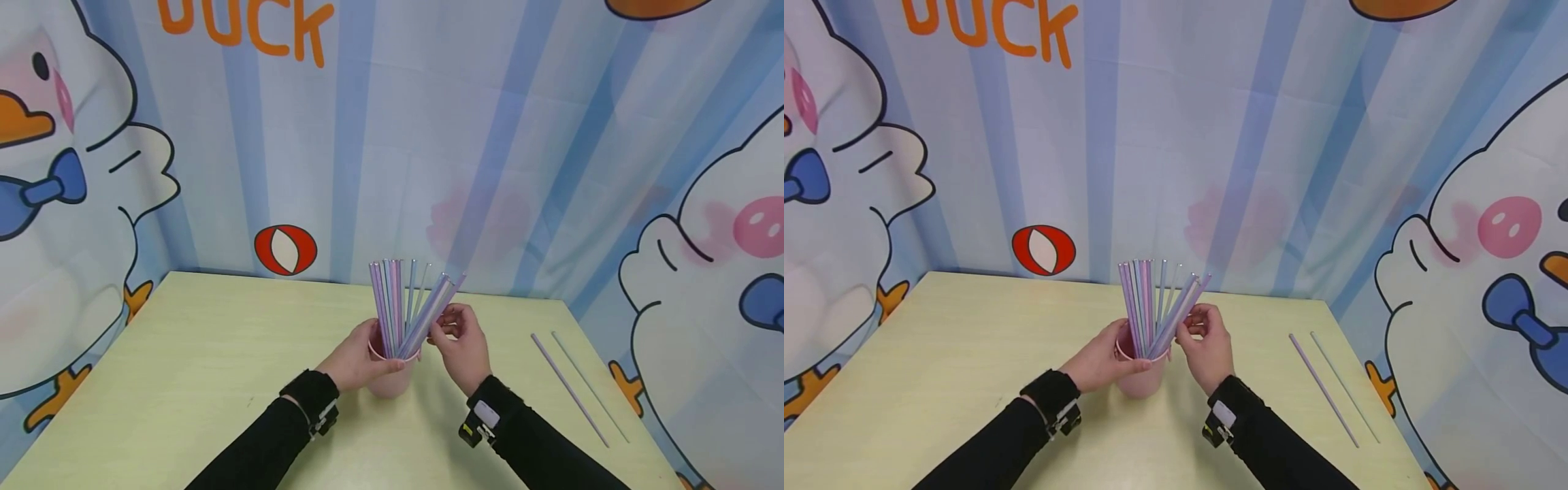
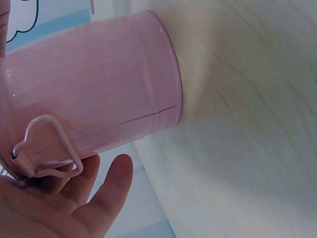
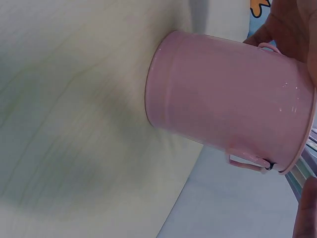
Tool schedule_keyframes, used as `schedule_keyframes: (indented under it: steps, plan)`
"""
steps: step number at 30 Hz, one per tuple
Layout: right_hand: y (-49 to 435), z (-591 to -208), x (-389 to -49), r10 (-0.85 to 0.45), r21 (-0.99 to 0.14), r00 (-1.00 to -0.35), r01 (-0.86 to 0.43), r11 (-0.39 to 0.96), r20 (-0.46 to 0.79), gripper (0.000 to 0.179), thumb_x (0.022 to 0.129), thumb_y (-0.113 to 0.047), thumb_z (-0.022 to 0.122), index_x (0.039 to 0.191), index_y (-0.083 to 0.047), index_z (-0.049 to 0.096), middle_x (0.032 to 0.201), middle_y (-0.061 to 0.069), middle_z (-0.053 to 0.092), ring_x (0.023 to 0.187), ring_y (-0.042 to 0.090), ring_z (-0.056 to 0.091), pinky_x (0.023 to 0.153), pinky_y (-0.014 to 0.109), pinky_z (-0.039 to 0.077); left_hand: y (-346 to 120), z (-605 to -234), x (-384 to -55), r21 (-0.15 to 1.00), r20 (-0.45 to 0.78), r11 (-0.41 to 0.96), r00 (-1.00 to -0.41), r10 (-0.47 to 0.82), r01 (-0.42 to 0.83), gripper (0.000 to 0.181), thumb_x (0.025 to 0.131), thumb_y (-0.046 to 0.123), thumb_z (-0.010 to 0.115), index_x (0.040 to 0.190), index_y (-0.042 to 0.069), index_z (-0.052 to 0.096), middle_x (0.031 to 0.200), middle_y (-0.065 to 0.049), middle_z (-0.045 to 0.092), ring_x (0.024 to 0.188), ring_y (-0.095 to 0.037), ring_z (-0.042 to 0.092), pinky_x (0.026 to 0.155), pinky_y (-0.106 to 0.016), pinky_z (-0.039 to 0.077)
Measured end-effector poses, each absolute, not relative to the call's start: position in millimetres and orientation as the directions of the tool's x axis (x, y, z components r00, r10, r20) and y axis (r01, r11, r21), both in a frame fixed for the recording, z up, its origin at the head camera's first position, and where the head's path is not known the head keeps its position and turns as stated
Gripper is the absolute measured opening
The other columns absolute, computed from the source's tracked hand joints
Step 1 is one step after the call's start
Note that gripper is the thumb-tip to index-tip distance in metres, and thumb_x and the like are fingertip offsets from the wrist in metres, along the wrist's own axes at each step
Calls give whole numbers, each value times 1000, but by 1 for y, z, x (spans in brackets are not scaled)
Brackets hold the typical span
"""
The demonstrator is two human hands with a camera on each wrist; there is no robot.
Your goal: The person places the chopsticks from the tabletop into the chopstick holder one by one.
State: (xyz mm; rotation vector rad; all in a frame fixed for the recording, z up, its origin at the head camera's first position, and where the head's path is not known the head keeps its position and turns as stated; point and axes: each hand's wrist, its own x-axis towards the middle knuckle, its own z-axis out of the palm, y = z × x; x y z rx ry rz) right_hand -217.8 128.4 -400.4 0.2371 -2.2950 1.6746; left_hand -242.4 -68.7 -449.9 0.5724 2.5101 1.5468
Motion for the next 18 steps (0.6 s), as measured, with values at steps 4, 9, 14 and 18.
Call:
schedule_keyframes:
  steps: [4,9,14,18]
  plan:
    - [134,-423,-230,21,-905,-949,-293,309,315,27,92,-2,64,114,3,50,98,15,58,82,26,66,70,26,61,-69,-450,-242,882,93,394,-915,393,259,80,80,35,80,143,11,38,132,-6,54,114,-21,57,102,-44,47]
    - [136,-433,-232,-4,-894,-944,-312,321,329,24,92,-3,64,112,1,52,97,15,60,82,26,68,71,29,61,-69,-451,-242,882,90,396,-915,393,256,79,80,35,79,144,13,38,133,-5,54,114,-21,57,101,-43,47]
    - [139,-435,-231,-13,-885,-937,-334,324,349,23,92,-1,63,112,3,53,97,16,60,82,28,68,71,32,61,-69,-450,-242,881,85,401,-916,391,252,80,80,35,80,144,14,37,134,-4,53,116,-20,56,102,-43,47]
    - [145,-438,-230,-23,-877,-938,-332,347,346,23,92,-1,63,113,4,53,98,17,60,83,30,68,72,34,61,-69,-450,-242,880,87,402,-917,390,254,80,80,35,80,144,14,38,134,-4,53,117,-20,56,103,-44,46]
